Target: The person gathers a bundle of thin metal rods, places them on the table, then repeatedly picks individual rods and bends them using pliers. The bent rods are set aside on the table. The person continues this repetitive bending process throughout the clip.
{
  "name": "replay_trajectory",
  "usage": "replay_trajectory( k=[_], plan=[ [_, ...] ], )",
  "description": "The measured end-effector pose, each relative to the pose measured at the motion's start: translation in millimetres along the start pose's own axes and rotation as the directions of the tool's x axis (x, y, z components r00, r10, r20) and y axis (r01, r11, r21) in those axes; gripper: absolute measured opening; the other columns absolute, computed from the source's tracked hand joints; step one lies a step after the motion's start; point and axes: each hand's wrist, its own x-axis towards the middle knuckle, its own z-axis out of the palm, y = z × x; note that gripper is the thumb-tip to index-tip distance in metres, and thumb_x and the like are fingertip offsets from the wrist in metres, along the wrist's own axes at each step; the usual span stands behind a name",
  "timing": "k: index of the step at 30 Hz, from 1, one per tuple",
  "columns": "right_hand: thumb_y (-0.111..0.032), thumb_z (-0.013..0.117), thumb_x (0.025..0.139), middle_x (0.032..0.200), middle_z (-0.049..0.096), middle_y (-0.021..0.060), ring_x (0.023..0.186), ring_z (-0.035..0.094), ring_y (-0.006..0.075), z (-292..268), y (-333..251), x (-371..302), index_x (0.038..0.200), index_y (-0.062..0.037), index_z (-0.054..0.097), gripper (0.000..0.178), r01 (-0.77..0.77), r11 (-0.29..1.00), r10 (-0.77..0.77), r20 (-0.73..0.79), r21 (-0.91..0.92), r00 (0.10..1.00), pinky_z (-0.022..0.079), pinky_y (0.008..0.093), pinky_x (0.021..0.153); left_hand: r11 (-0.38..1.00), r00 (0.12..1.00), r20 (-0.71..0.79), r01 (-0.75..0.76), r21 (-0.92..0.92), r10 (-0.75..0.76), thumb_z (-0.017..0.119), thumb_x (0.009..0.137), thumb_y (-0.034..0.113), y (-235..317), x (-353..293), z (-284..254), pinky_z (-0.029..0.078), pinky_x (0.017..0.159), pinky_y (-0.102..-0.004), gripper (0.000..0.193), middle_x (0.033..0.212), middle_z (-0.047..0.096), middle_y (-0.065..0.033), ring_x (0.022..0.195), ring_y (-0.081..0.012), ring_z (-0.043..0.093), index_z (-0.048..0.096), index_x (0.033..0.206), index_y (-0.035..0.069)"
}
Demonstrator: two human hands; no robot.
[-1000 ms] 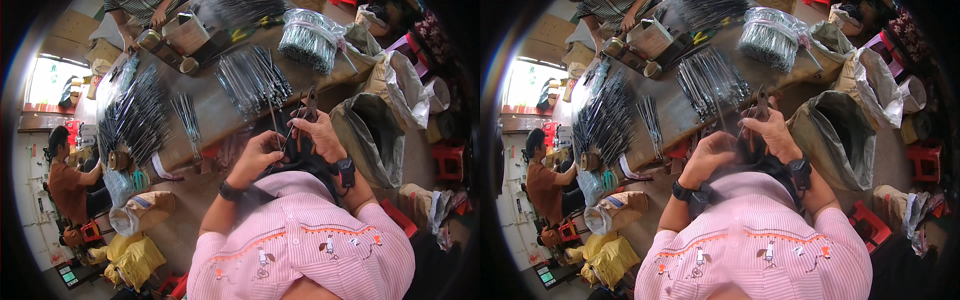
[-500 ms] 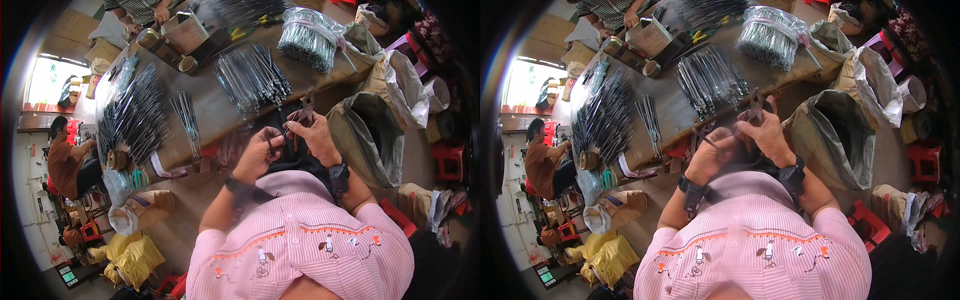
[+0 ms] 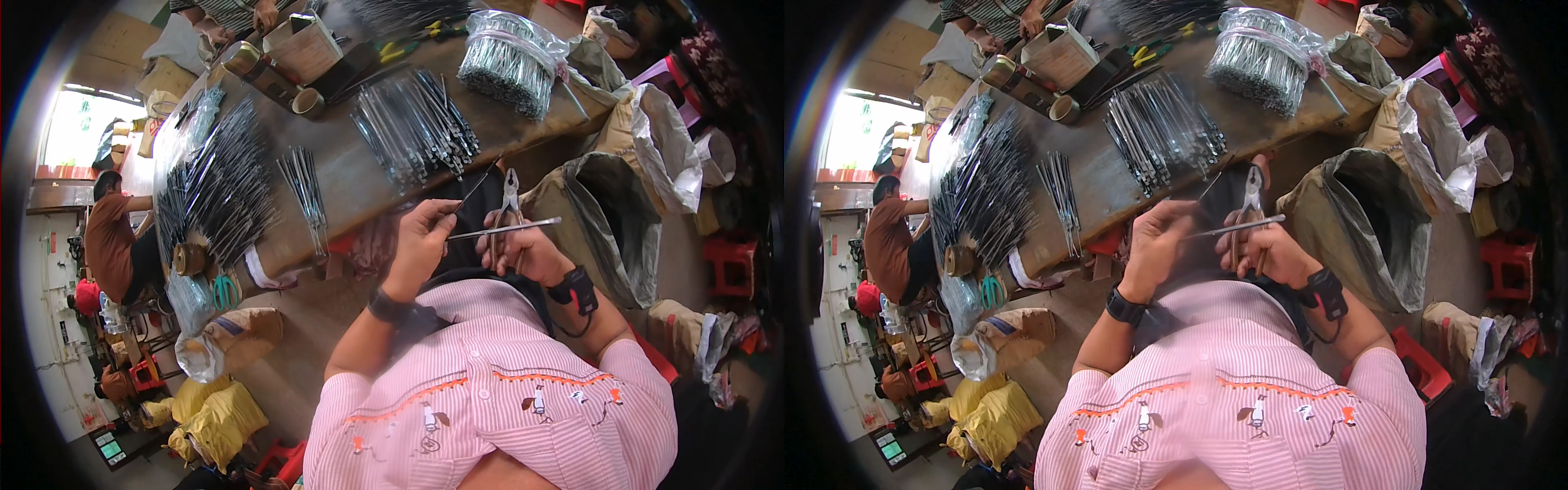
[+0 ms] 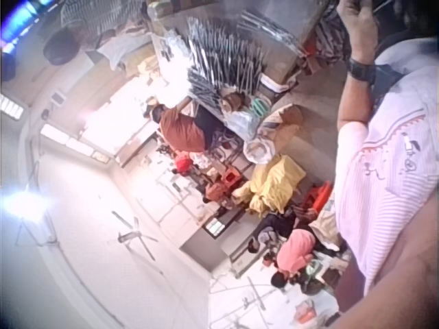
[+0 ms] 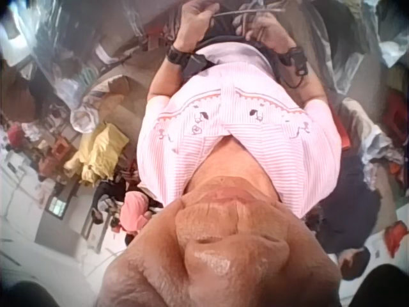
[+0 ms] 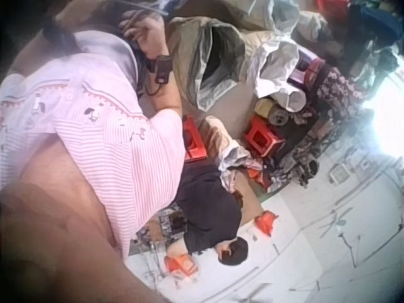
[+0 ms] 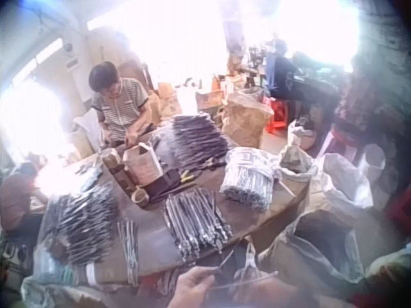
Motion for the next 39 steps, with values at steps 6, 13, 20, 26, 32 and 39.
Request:
replay_trajectory(
  k=[6,13,20,26,32,39],
  plan=[
    [-0.002,0.05,0.073,0.109,0.059,0.0139,0.102,0.057,0.0204,8,-2,1,0.128,0.0012,0.045,0.055,0.02,0.633,-0.099,-0.055,-0.774,0.994,0.046,0.0325,0.085,0.935,0.973,0.0,-0.222,0.277,0.231,0.058,0.091,0.0,0,2,-1,0.036,0.05,-0.0177,0.021,0.081,0.061,0.0043,0.059,-0.0001,0.045,0.067,0.109,0.005],
    [-0.006,0.052,0.072,0.089,0.06,0.0193,0.078,0.059,0.0334,5,-11,6,0.115,-0.0028,0.058,0.043,0.137,0.118,-0.389,0.081,-0.984,0.918,0.048,0.0383,0.073,0.916,0.959,-0.019,-0.265,0.301,0.284,0.058,0.091,0.0,-5,4,1,0.036,0.052,-0.0181,0.019,0.079,0.06,0.0045,0.06,-0.0007,0.046,0.067,0.107,0.003],
    [-0.011,0.054,0.074,0.078,0.059,0.0194,0.069,0.057,0.0394,4,-8,7,0.094,-0.006,0.058,0.021,0.097,0.05,-0.404,0.069,-0.994,0.912,0.045,0.0452,0.061,0.965,0.994,-0.021,-0.098,0.244,0.106,0.058,0.091,0.003,-2,2,2,0.037,0.052,-0.0186,0.018,0.079,0.061,0.004,0.061,-0.0011,0.046,0.067,0.107,0.002],
    [-0.014,0.056,0.074,0.071,0.059,0.0183,0.066,0.058,0.0407,4,-4,7,0.092,-0.0087,0.059,0.018,0.073,-0.005,-0.434,0.068,-0.997,0.899,0.046,0.0476,0.059,0.973,0.993,-0.025,-0.104,0.207,0.111,0.058,0.091,0.005,2,3,4,0.038,0.052,-0.0195,0.019,0.077,0.06,0.0036,0.06,-0.0022,0.047,0.067,0.108,0.003],
    [-0.015,0.055,0.076,0.071,0.06,0.0202,0.07,0.059,0.0417,12,-5,8,0.093,-0.008,0.058,0.019,0.01,0.04,-0.438,-0.008,-0.999,0.899,0.046,0.0497,0.062,0.77,0.944,-0.006,-0.267,0.579,0.331,0.067,0.087,0.008,26,-12,-1,0.045,0.066,-0.032,0.022,0.082,0.054,-0.009,0.073,-0.0204,0.055,0.065,0.107,-0.001],
    [-0.015,0.055,0.079,0.076,0.063,0.0159,0.072,0.062,0.0359,23,7,29,0.108,-0.0058,0.059,0.031,0.033,0.15,-0.308,-0.015,-0.988,0.951,0.048,0.0395,0.067,0.668,0.866,-0.154,-0.241,0.704,0.475,0.068,0.083,0.008,18,-19,-33,0.047,0.07,-0.0391,0.015,0.084,0.057,-0.0161,0.078,-0.0333,0.058,0.069,0.095,0.0]
  ],
)
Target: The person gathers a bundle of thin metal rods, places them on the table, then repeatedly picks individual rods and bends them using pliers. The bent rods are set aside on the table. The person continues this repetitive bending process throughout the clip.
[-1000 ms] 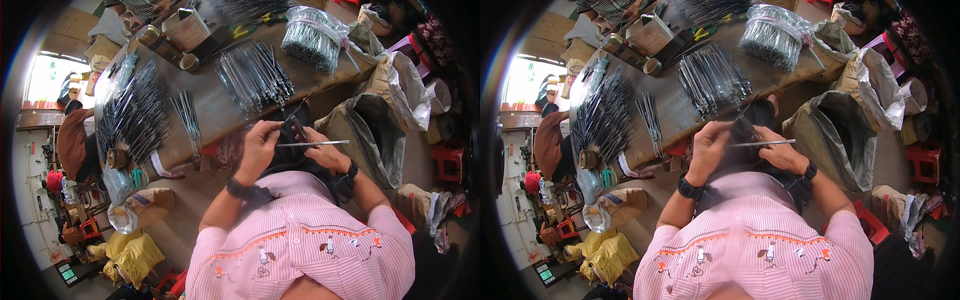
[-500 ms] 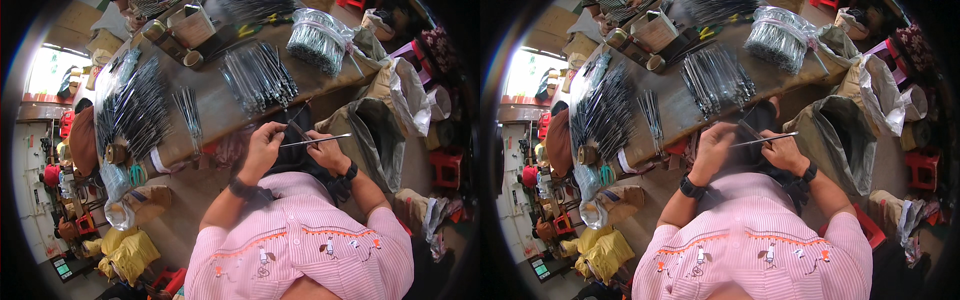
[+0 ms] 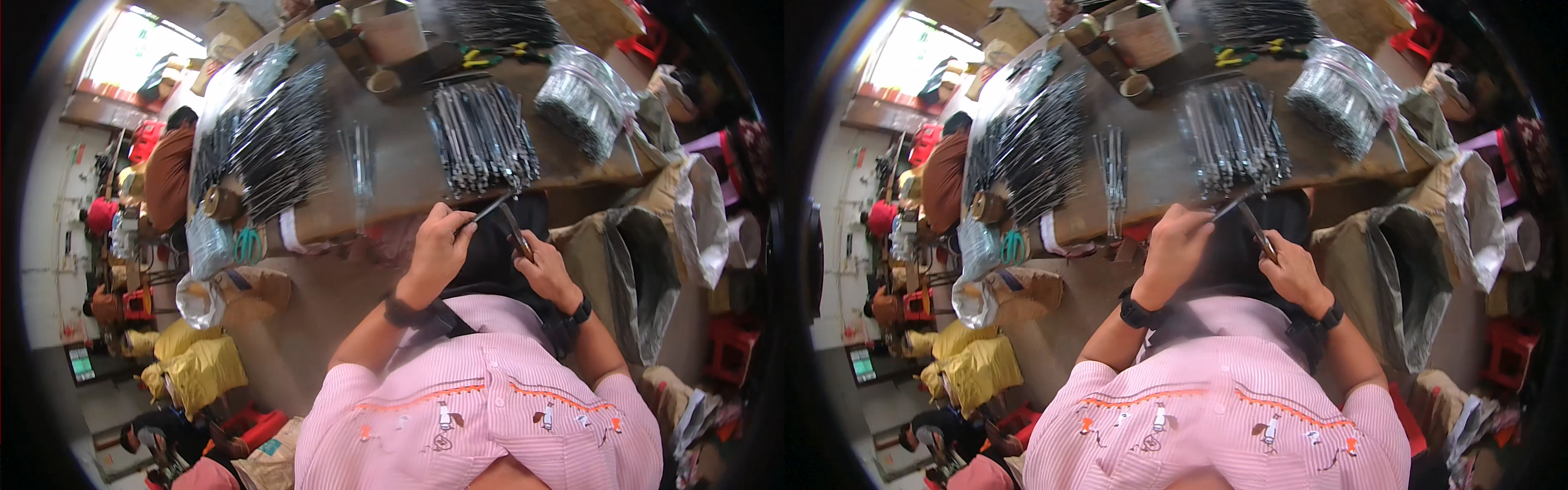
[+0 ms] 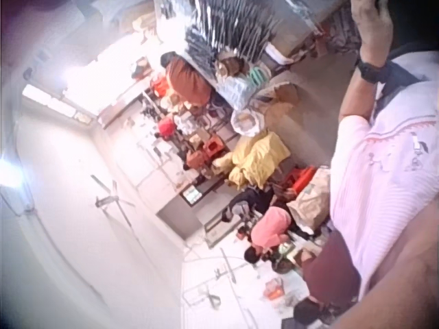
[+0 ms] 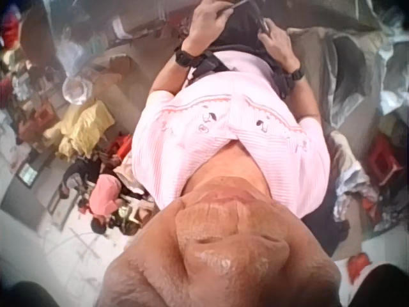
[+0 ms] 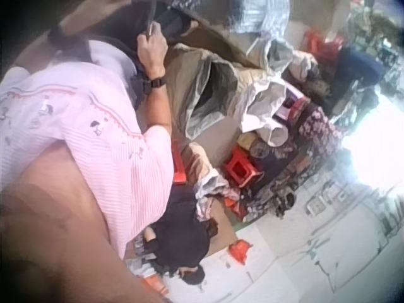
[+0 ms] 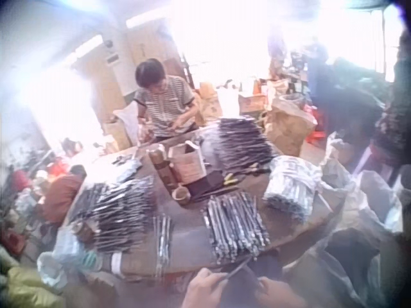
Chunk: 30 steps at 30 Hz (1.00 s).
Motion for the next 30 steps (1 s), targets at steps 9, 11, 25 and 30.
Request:
replay_trajectory(
  k=[9,11,25,30],
  plan=[
    [-0.006,0.047,0.08,0.075,0.062,0.0074,0.064,0.059,0.0139,9,10,-6,0.115,0.0009,0.056,0.037,-0.139,0.9,0.105,0.104,0.412,0.989,0.047,0.027,0.061,0.866,0.872,-0.439,0.379,0.327,-0.216,0.057,0.087,0.017,-145,43,-77,0.047,0.08,-0.046,0.026,0.09,0.064,-0.026,0.087,-0.0412,0.06,0.069,0.092,-0.005],
    [-0.005,0.046,0.08,0.075,0.061,0.0063,0.064,0.057,0.0117,7,10,-9,0.115,0.0006,0.056,0.037,-0.215,0.834,0.18,0.117,0.508,0.977,0.046,0.0254,0.058,0.824,0.848,-0.431,0.465,0.325,-0.309,0.056,0.086,0.019,-165,42,-80,0.047,0.081,-0.0469,0.028,0.088,0.063,-0.0263,0.088,-0.0421,0.06,0.069,0.089,-0.005],
    [-0.005,0.048,0.081,0.077,0.061,0.0079,0.062,0.056,0.0114,12,-14,-8,0.114,0.0024,0.055,0.034,-0.209,0.699,0.068,0.228,0.684,0.971,0.047,0.025,0.059,0.929,0.944,-0.194,0.306,0.209,-0.268,0.068,0.08,0.029,-101,88,16,0.051,0.083,-0.0416,0.04,0.095,0.068,-0.0228,0.09,-0.0356,0.066,0.067,0.105,-0.002],
    [-0.005,0.048,0.081,0.076,0.062,0.0083,0.06,0.055,0.0117,13,-18,-10,0.113,0.0025,0.055,0.034,-0.198,0.714,0.067,0.216,0.672,0.974,0.047,0.0253,0.057,0.948,0.947,-0.054,0.314,-0.053,-0.317,0.072,0.075,0.022,-113,112,28,0.053,0.069,-0.0339,0.04,0.085,0.071,-0.017,0.077,-0.0239,0.068,0.067,0.104,-0.005]
  ],
)
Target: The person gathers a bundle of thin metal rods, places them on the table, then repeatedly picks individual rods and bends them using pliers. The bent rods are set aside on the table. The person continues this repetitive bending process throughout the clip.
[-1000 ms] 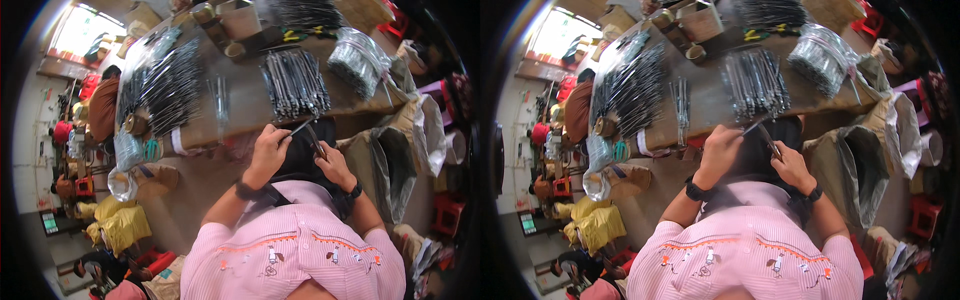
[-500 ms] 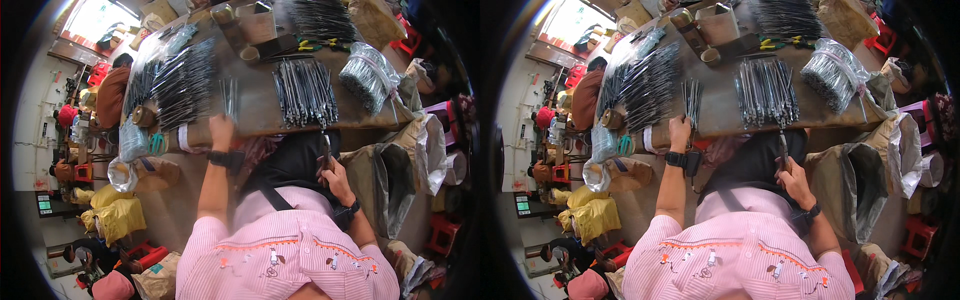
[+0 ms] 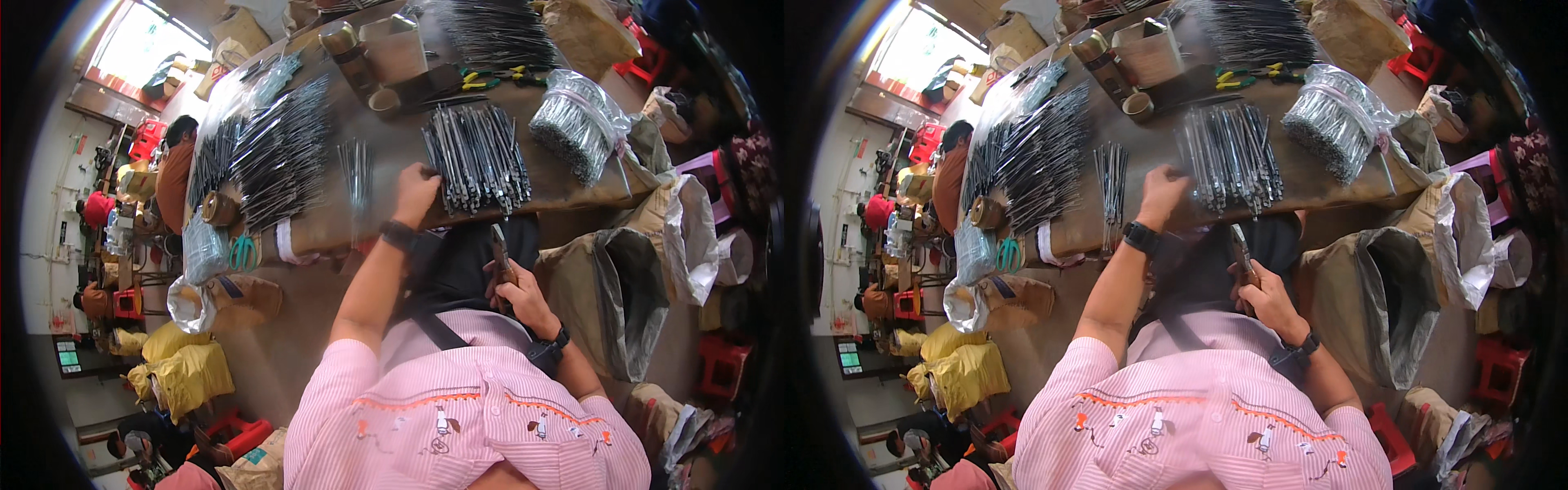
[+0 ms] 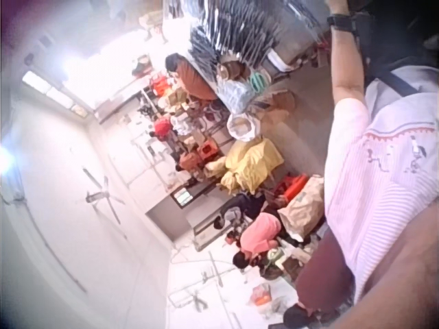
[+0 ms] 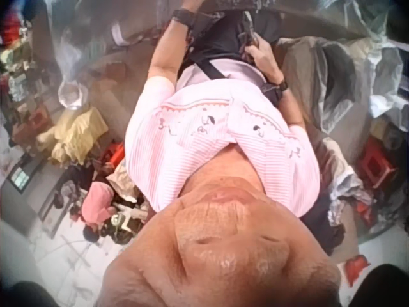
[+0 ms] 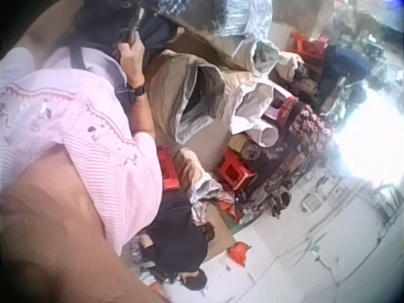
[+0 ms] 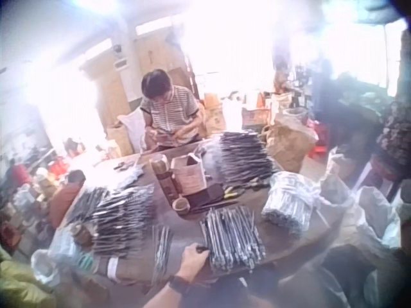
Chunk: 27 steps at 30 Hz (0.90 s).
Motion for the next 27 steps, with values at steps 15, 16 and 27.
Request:
replay_trajectory(
  k=[15,16,27],
  plan=[
    [-0.011,0.053,0.08,0.08,0.063,0.0112,0.072,0.063,0.0211,-90,1,6,0.097,0.0011,0.058,0.021,0.17,0.952,-0.056,-0.4,0.255,0.915,0.051,0.0318,0.069,0.86,0.894,0.449,0.221,-0.461,0.011,0.064,0.086,0.003,-44,-24,-70,0.05,0.071,-0.0273,0.024,0.1,0.064,-0.0107,0.086,-0.0205,0.064,0.062,0.109,0.003],
    [-0.013,0.054,0.083,0.082,0.064,0.0111,0.076,0.063,0.0212,-99,2,8,0.096,0.001,0.059,0.02,0.22,0.931,-0.08,-0.425,0.291,0.902,0.051,0.0323,0.072,0.755,0.866,0.499,0.343,-0.558,-0.025,0.063,0.086,0.003,-33,-26,-71,0.051,0.072,-0.027,0.027,0.103,0.065,-0.011,0.089,-0.0203,0.064,0.061,0.113,0.003],
    [-0.01,0.054,0.083,0.086,0.066,0.0112,0.071,0.062,0.0213,-211,-30,56,0.1,-0.0015,0.06,0.019,0.37,0.875,-0.114,-0.611,0.311,0.783,0.051,0.0332,0.064,0.414,0.812,0.546,0.578,-0.703,-0.206,0.059,0.087,0.0,19,-97,-88,0.055,0.063,-0.0235,0.024,0.092,0.067,-0.011,0.078,-0.0204,0.069,0.056,0.111,0.002]
  ],
)
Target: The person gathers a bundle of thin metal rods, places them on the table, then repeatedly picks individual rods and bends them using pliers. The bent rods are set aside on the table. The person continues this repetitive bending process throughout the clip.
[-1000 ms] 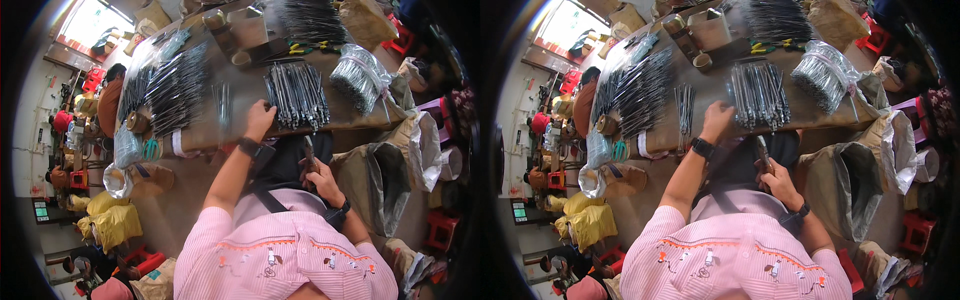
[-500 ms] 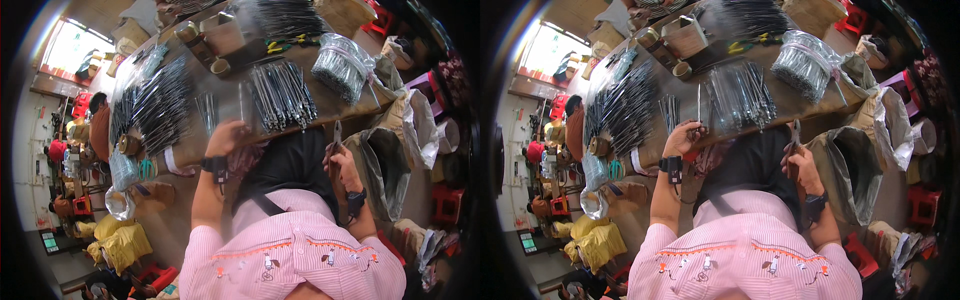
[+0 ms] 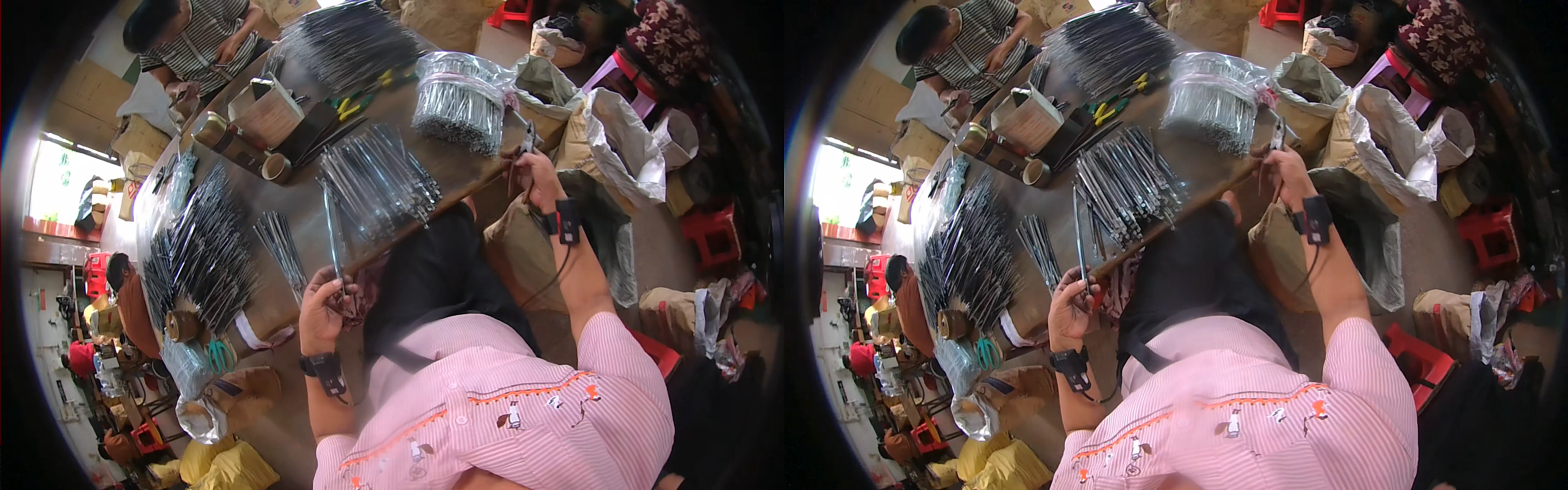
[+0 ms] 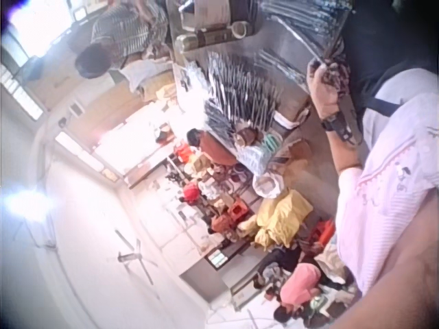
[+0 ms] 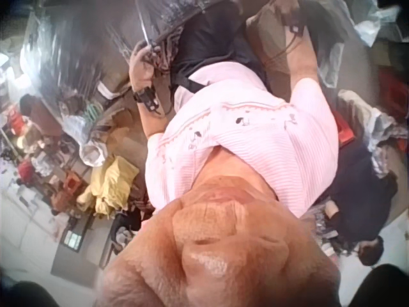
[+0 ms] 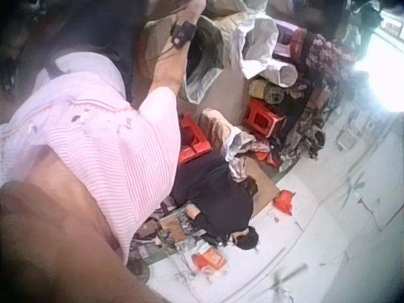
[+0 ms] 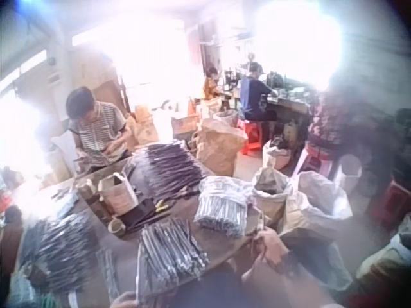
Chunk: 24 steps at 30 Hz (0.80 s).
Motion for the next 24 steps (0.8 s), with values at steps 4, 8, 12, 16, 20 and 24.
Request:
replay_trajectory(
  k=[4,8,12,16,20,24],
  plan=[
    [-0.015,0.066,0.073,0.071,0.064,0.0078,0.064,0.063,0.0225,6,-7,39,0.088,0.0015,0.063,0.022,0.178,0.725,-0.303,-0.076,-0.665,0.95,0.049,0.0322,0.061,0.999,1.0,0.0,0.012,-0.044,-0.012,0.058,0.088,-0.001,-7,-4,11,0.056,0.057,-0.021,0.023,0.088,0.067,-0.0098,0.074,-0.0185,0.069,0.057,0.11,0.0],
    [-0.011,0.071,0.069,0.072,0.063,0.0079,0.061,0.06,0.0179,14,-5,55,0.088,0.0057,0.063,0.027,0.205,0.647,-0.392,-0.09,-0.735,0.916,0.049,0.032,0.057,0.999,0.999,0.03,0.028,-0.032,-0.027,0.058,0.087,0.0,-13,-4,24,0.056,0.055,-0.0205,0.022,0.087,0.066,-0.0088,0.071,-0.0168,0.068,0.057,0.109,0.001],
    [-0.002,0.069,0.07,0.074,0.063,0.0069,0.062,0.06,0.0163,9,-4,51,0.092,0.0052,0.062,0.024,0.205,0.807,-0.309,-0.1,-0.554,0.946,0.049,0.0319,0.054,1.0,1.0,0.001,0.018,-0.012,-0.018,0.057,0.087,-0.001,-12,-9,25,0.054,0.056,-0.0227,0.021,0.085,0.065,-0.01,0.068,-0.0174,0.066,0.056,0.107,0.001],
    [0.0,0.07,0.073,0.075,0.062,0.0065,0.058,0.059,0.0164,-4,-8,32,0.091,0.0025,0.06,0.02,0.173,0.861,-0.257,-0.114,-0.479,0.96,0.05,0.0307,0.054,1.0,0.997,-0.071,0.013,-0.001,-0.013,0.056,0.087,0.0,-12,-14,16,0.052,0.056,-0.0229,0.02,0.084,0.065,-0.0105,0.068,-0.0174,0.066,0.055,0.107,0.001],
    [-0.002,0.068,0.08,0.077,0.061,0.0067,0.063,0.059,0.0173,-13,-19,9,0.093,-0.0004,0.06,0.016,-0.023,0.967,-0.013,-0.141,-0.253,0.99,0.053,0.0329,0.062,1.0,0.996,-0.084,0.028,-0.011,-0.029,0.056,0.087,0.002,-15,-19,7,0.051,0.055,-0.0225,0.02,0.085,0.065,-0.0102,0.068,-0.0173,0.065,0.055,0.107,0.001],
    [-0.007,0.059,0.091,0.081,0.058,0.0043,0.075,0.058,0.0158,-18,-33,8,0.102,0.0,0.058,0.013,-0.366,0.882,0.252,0.358,0.297,0.899,0.053,0.0322,0.073,0.998,0.997,-0.051,0.059,-0.007,-0.06,0.057,0.087,0.002,-19,-20,6,0.051,0.055,-0.0223,0.021,0.085,0.065,-0.0091,0.068,-0.0173,0.066,0.056,0.108,0.001]
  ],
)
